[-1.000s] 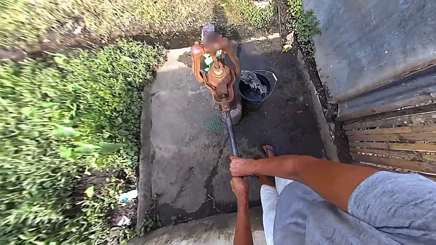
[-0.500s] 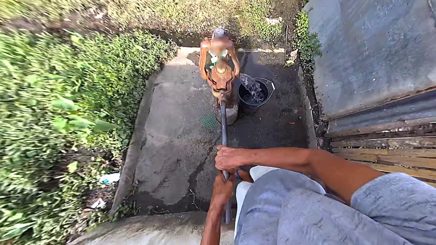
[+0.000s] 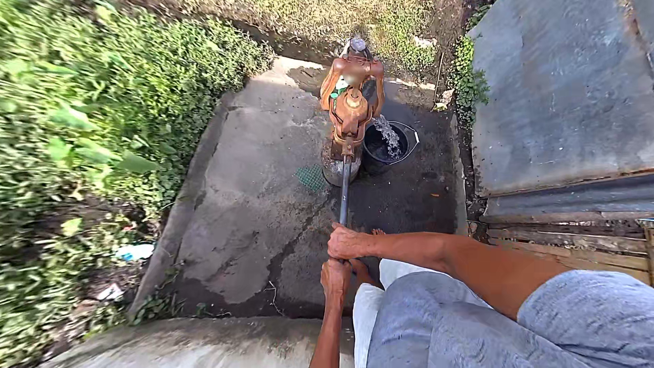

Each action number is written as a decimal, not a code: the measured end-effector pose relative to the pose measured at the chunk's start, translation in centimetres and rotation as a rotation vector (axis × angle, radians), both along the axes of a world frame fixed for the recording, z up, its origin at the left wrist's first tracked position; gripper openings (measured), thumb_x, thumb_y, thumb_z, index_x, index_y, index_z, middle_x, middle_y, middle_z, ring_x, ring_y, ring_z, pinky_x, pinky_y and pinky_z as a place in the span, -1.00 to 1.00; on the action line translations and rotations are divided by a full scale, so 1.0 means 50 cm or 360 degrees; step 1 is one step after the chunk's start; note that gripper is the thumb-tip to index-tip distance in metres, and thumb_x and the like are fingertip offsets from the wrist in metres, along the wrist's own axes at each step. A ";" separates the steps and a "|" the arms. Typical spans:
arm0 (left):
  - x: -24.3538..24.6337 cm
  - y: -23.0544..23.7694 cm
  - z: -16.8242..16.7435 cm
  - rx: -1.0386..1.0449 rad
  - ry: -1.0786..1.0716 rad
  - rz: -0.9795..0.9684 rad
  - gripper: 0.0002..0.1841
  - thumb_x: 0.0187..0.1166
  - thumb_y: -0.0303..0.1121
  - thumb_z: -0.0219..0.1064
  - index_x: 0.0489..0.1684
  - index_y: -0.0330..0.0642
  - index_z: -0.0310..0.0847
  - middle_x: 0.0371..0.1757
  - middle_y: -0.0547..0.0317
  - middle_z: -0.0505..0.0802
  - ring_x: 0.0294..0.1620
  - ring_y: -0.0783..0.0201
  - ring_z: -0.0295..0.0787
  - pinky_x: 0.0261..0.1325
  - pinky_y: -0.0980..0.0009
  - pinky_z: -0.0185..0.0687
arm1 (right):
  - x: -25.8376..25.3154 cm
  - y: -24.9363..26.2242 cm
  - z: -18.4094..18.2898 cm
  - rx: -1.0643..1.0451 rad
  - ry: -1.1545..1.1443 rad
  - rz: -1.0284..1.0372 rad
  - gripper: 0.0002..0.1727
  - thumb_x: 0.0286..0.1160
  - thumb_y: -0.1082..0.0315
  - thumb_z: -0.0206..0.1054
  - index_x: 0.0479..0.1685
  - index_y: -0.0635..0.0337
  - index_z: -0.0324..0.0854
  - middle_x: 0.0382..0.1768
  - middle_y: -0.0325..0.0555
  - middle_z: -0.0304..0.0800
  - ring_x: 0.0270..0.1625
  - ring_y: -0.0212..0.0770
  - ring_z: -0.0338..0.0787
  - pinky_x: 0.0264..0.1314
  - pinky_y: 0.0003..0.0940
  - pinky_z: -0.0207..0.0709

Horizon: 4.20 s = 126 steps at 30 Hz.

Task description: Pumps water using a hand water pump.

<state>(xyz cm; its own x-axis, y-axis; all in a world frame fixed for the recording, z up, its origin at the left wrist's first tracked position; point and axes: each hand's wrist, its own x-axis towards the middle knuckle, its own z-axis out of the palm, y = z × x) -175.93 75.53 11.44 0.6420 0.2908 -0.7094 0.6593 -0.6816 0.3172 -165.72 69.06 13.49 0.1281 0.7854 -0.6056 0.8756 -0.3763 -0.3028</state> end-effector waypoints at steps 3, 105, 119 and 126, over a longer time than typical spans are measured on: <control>0.012 0.004 -0.122 0.0012 -0.0027 -0.0003 -0.64 0.55 -0.17 0.37 0.04 -0.30 0.77 -0.01 -0.23 0.90 0.16 -0.20 0.85 0.19 -0.22 0.67 | 0.001 0.008 -0.085 -0.0059 -0.0049 -0.0066 -0.75 0.70 0.59 0.05 -0.02 0.53 0.67 -0.04 0.27 0.80 0.16 0.25 0.75 0.66 0.37 0.20; -0.073 -0.017 0.130 -0.0673 -0.0299 0.0195 -0.50 0.66 -0.29 0.36 0.49 -0.38 0.45 0.06 -0.26 0.82 0.07 -0.10 0.80 0.25 -0.09 0.64 | -0.009 -0.033 0.154 -0.0172 -0.0037 0.0091 -0.72 0.54 0.43 0.35 0.09 0.47 0.66 0.07 0.32 0.75 0.24 0.31 0.68 0.46 0.31 0.30; -0.033 0.007 0.077 -0.0126 -0.0132 -0.0050 -0.68 0.66 -0.29 0.31 0.14 -0.39 0.67 -0.11 -0.26 0.87 0.03 -0.21 0.85 0.15 -0.21 0.67 | -0.001 -0.009 0.057 0.0075 0.0021 -0.0012 -0.79 0.63 0.40 0.28 -0.08 0.42 0.70 -0.10 0.21 0.79 0.10 0.23 0.72 0.44 0.34 0.32; -0.018 -0.001 -0.182 -0.0074 -0.0143 0.0055 -0.67 0.61 -0.23 0.34 0.08 -0.34 0.73 -0.11 -0.26 0.89 0.04 -0.24 0.86 0.13 -0.27 0.65 | -0.005 -0.003 -0.116 -0.0052 -0.0042 -0.0096 -0.80 0.65 0.60 0.15 0.00 0.53 0.66 -0.02 0.26 0.79 0.17 0.24 0.73 0.71 0.37 0.08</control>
